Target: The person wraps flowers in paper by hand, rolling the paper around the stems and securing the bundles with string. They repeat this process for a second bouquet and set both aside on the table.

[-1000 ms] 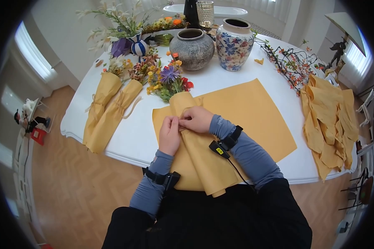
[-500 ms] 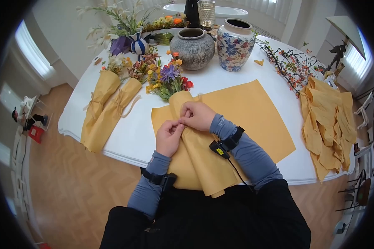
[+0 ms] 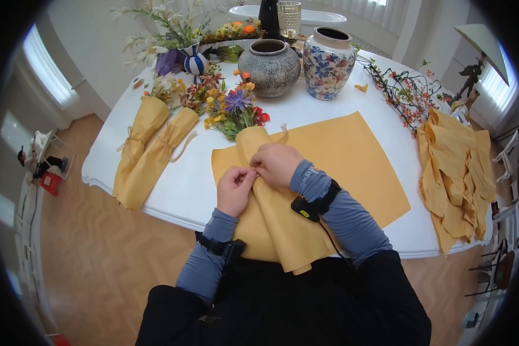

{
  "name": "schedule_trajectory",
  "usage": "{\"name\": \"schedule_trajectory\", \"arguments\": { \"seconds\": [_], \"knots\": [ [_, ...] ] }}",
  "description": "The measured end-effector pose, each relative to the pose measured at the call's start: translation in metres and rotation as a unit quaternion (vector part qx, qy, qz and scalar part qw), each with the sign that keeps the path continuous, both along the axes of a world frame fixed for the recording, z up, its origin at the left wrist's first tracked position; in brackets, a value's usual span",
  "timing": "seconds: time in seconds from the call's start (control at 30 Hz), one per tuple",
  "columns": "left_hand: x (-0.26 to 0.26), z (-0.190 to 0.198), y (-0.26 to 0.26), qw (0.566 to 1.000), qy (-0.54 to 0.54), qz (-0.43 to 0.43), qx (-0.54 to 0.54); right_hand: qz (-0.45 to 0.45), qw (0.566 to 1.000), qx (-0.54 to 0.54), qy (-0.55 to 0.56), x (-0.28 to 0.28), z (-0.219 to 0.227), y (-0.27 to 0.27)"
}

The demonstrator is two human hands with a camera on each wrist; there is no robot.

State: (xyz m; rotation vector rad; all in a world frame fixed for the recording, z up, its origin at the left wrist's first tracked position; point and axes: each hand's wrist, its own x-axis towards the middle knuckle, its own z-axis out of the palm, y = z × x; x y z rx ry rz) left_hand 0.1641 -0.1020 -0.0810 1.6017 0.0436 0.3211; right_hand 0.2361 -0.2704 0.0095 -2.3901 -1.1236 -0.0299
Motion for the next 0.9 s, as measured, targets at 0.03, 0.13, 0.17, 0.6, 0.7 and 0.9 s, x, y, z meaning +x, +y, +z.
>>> {"name": "schedule_trajectory", "arguments": {
  "seconds": [0.03,0.13,0.17,0.6,0.7,0.9],
  "knots": [
    [0.0,0.0,0.0,1.0,-0.001,-0.003,-0.005,-0.008,1.0,-0.004,-0.001,0.0,0.001,0.0],
    [-0.002,0.004,-0.002,1.0,-0.01,-0.005,-0.018,-0.007,1.0,-0.004,0.001,0.0,-0.002,0.0],
    [-0.002,0.004,-0.003,1.0,-0.01,-0.005,-0.018,-0.007,1.0,-0.004,0.001,0.001,-0.003,0.001],
    [-0.005,0.009,-0.006,0.998,-0.061,0.033,0.012,0.006,0.976,0.108,0.19,0.007,-0.004,0.0],
    [-0.009,0.024,-0.009,0.992,-0.082,0.081,0.042,-0.006,0.964,0.103,0.246,0.007,0.001,-0.002],
    [-0.013,0.028,-0.002,0.964,-0.157,0.089,0.196,-0.012,0.929,0.102,0.357,0.013,0.002,-0.003]
  ]
}}
